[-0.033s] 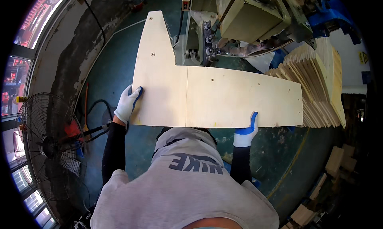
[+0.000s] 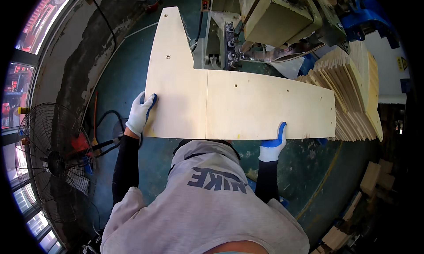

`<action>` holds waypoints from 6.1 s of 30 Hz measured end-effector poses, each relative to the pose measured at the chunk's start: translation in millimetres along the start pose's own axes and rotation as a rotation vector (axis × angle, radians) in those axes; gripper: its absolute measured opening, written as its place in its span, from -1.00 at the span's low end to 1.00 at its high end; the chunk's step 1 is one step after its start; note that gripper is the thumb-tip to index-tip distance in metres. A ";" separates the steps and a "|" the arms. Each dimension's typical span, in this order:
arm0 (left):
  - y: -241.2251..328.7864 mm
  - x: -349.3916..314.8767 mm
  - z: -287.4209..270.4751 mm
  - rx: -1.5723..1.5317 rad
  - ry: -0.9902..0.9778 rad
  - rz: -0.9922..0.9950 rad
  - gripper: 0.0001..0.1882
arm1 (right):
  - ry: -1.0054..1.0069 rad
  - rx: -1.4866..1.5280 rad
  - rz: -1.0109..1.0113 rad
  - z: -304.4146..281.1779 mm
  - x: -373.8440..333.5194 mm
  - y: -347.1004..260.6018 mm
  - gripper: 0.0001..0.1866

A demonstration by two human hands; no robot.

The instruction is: The person picks up L-shaped wooden boards from a pallet and places them individually into a machine to install metal rivets. The person then stacks the finished boards onto a separate pallet and occasionally reaches into a hopper to adjust the supply of metal rivets.

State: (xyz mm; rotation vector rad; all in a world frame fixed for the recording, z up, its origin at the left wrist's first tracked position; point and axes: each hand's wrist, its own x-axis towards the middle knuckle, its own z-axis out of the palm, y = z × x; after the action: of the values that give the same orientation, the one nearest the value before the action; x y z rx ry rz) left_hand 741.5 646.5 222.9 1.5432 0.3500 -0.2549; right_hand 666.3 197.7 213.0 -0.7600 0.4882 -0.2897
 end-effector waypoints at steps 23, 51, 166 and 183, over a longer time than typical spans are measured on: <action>52.9 87.7 2.7 0.329 0.143 0.206 -0.49 | -0.034 0.081 0.008 35.4 77.8 7.0 -0.54; 52.2 58.9 15.3 0.564 0.164 0.305 -0.18 | 0.075 0.061 -0.024 32.0 81.0 25.9 -0.53; 42.5 72.2 9.0 0.476 0.178 0.319 -0.19 | 0.207 -0.034 -0.175 11.0 100.0 -9.6 -0.37; 31.2 78.4 1.2 0.220 0.054 0.258 -0.22 | 0.105 0.038 -0.166 -0.6 106.3 -46.3 -0.37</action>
State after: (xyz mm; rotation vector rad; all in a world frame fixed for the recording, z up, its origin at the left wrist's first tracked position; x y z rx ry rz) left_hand 825.8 650.4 222.2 1.7955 0.1657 -0.0501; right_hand 752.8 120.6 212.2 -0.7522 0.5179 -0.4937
